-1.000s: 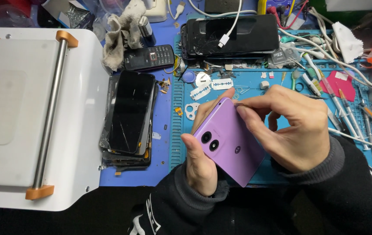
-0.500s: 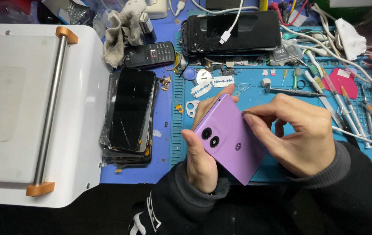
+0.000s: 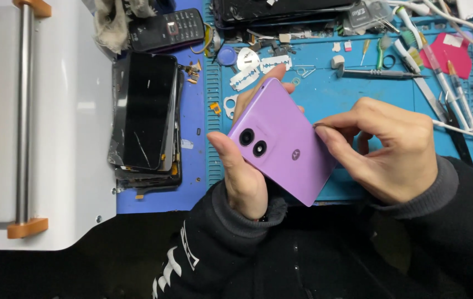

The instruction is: Repairing a purple smartphone by replacing components.

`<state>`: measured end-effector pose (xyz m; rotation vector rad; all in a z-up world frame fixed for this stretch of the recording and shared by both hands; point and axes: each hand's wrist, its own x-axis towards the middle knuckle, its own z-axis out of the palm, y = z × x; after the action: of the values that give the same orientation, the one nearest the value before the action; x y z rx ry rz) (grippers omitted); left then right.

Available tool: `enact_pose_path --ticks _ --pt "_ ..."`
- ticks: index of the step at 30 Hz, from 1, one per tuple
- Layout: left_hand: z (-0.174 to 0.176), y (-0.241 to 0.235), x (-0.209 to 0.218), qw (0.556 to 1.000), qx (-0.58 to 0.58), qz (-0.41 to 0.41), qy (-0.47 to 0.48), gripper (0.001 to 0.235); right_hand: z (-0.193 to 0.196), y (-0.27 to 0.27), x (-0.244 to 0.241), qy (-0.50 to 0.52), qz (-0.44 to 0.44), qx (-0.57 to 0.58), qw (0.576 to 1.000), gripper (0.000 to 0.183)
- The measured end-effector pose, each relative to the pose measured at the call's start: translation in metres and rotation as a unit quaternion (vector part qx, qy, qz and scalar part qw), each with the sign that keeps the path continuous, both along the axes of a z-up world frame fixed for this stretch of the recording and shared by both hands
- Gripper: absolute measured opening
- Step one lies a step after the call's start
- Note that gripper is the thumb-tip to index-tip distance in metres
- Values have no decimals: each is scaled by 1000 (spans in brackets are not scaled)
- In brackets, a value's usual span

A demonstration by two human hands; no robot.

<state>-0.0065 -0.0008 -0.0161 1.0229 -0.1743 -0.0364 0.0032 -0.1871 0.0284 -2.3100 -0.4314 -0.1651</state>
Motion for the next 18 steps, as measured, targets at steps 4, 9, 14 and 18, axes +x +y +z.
enact_pose_path --ticks 4,9,14,18 --pt "-2 -2 -2 1000 -10 5 8 104 -1 -4 -5 3 -1 -10 1000 11" --pt "1 -4 0 1000 16 17 -2 106 -2 -5 -6 1 -4 -17 1000 11" --pt "6 -1 2 1000 -16 -14 17 110 -4 -5 -9 4 -7 -10 1000 11" --pt "8 -1 2 998 -35 -33 31 115 -5 -7 -10 9 -7 -4 1000 11"
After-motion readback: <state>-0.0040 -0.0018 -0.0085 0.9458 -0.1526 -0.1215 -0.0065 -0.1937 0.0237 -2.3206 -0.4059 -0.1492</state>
